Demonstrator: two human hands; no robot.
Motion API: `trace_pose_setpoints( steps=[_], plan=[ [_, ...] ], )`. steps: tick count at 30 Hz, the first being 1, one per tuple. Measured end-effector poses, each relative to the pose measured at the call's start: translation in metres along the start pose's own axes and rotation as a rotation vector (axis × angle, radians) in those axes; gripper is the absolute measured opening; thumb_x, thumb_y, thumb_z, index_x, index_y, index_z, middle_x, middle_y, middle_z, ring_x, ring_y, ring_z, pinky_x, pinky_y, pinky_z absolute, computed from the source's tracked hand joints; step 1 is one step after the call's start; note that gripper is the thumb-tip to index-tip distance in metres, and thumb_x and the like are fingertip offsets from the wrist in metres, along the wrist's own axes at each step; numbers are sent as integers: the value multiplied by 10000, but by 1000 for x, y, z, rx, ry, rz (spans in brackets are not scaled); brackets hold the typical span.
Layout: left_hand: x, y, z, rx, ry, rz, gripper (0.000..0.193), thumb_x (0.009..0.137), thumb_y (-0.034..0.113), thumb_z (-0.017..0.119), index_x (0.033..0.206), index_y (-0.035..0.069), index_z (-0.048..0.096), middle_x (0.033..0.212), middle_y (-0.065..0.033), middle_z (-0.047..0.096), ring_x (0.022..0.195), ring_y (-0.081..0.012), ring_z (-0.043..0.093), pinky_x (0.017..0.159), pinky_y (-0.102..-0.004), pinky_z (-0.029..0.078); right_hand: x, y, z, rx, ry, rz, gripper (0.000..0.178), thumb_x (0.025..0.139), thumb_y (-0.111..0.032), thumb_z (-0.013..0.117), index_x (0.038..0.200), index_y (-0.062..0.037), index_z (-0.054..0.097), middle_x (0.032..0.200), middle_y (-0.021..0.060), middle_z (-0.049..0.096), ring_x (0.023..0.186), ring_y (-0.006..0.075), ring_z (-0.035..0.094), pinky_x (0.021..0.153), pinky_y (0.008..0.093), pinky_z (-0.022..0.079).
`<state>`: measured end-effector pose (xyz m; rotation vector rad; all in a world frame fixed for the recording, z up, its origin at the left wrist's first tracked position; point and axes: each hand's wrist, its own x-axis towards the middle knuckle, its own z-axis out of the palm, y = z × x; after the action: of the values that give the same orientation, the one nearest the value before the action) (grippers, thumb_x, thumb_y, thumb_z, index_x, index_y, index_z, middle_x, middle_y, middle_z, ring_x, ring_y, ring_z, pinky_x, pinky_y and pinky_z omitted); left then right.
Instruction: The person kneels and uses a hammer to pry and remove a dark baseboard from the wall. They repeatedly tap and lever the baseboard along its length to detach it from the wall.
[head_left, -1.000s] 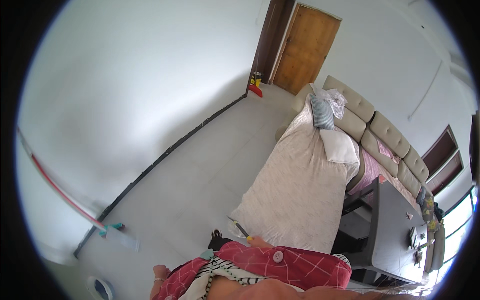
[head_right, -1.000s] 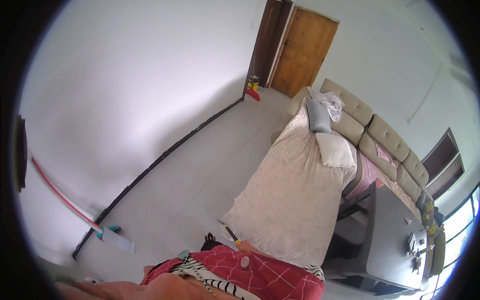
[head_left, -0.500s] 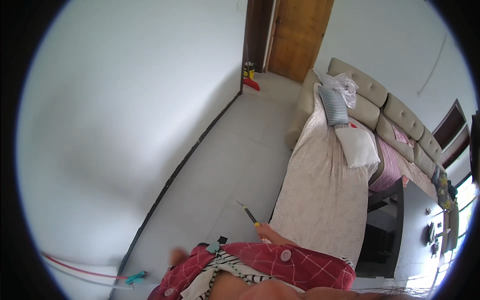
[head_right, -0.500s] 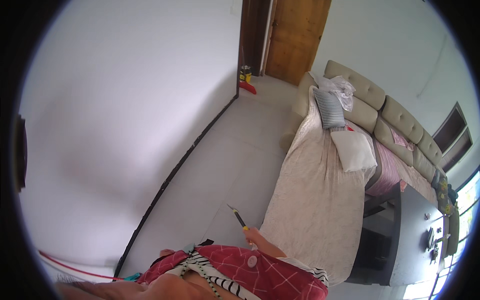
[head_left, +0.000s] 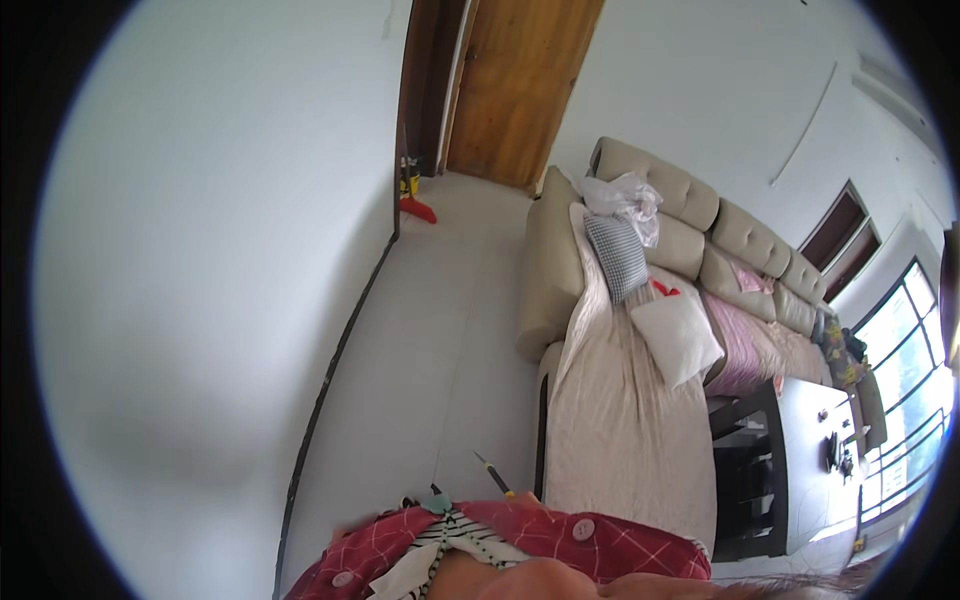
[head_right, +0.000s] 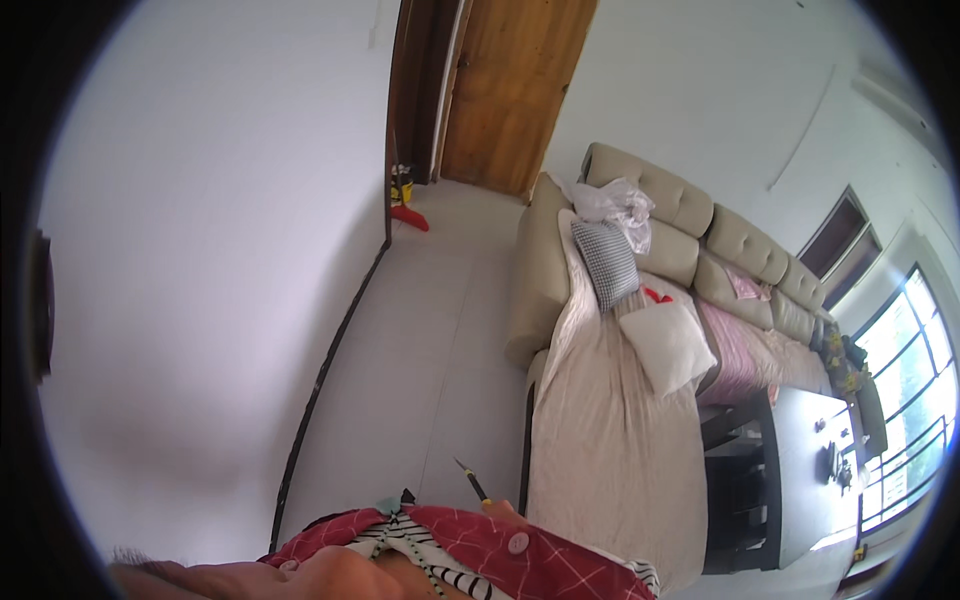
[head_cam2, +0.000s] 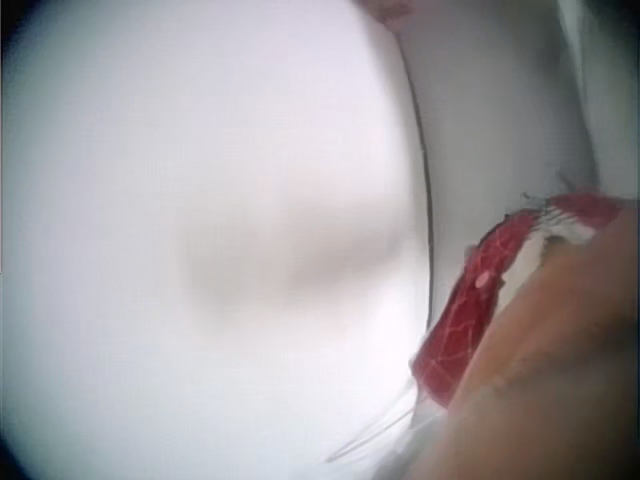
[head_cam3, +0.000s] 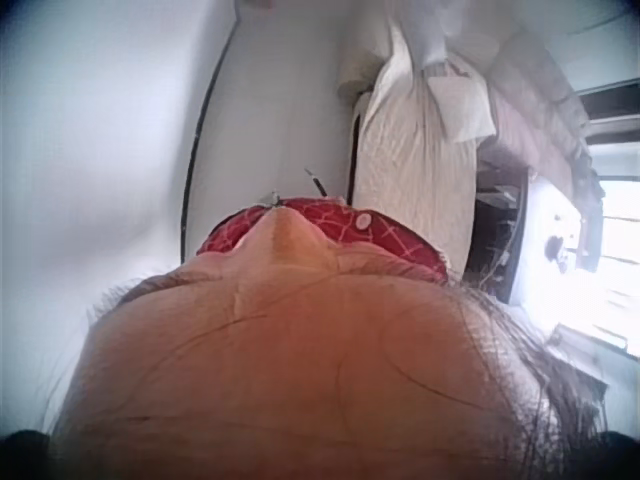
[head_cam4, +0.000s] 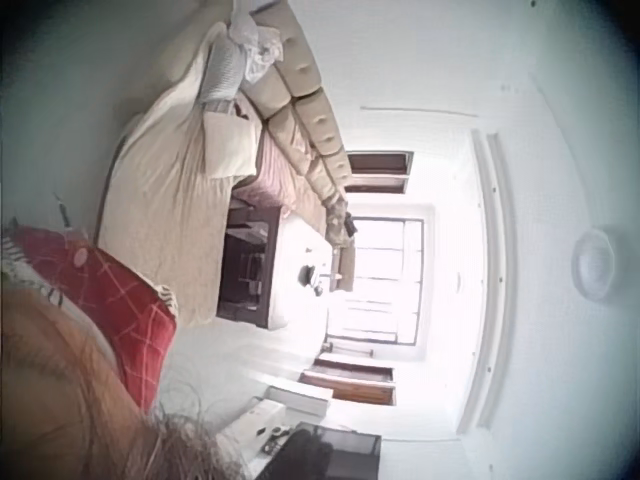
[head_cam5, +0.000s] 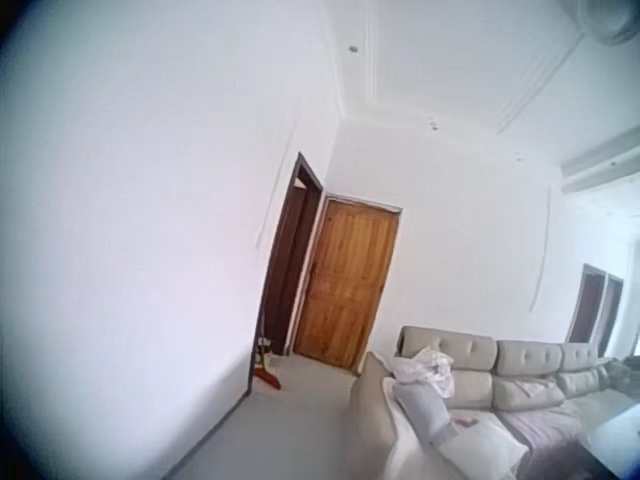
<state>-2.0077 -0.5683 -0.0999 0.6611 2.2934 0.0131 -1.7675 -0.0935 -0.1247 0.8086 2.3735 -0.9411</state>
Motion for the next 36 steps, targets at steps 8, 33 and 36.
trace_pose_setpoints(
  steps=[8,33,36],
  plan=[
    [203,21,-241,-1080,193,-216,180,745,215,613,666,59,655,651,-91,641,591,-243,628,552,-380,513,85,-133,-154,673,68,606,383,845,-306,604,1023,32,624,805,97,644,714,184,636,583,348,486],
    [690,111,-526,-1096,-62,-72,144,823,121,561,794,4,638,659,-84,638,576,-161,615,535,-289,492,765,-345,-462,1022,52,322,216,915,-198,515,986,0,467,740,87,541,539,160,535,454,317,470],
    [758,123,-581,-910,-81,-85,136,823,111,561,765,9,629,653,-78,635,583,-147,609,557,-289,485,809,-351,-435,1045,-17,445,254,923,-235,501,1000,5,481,684,86,532,481,176,514,424,331,451]
  ],
)
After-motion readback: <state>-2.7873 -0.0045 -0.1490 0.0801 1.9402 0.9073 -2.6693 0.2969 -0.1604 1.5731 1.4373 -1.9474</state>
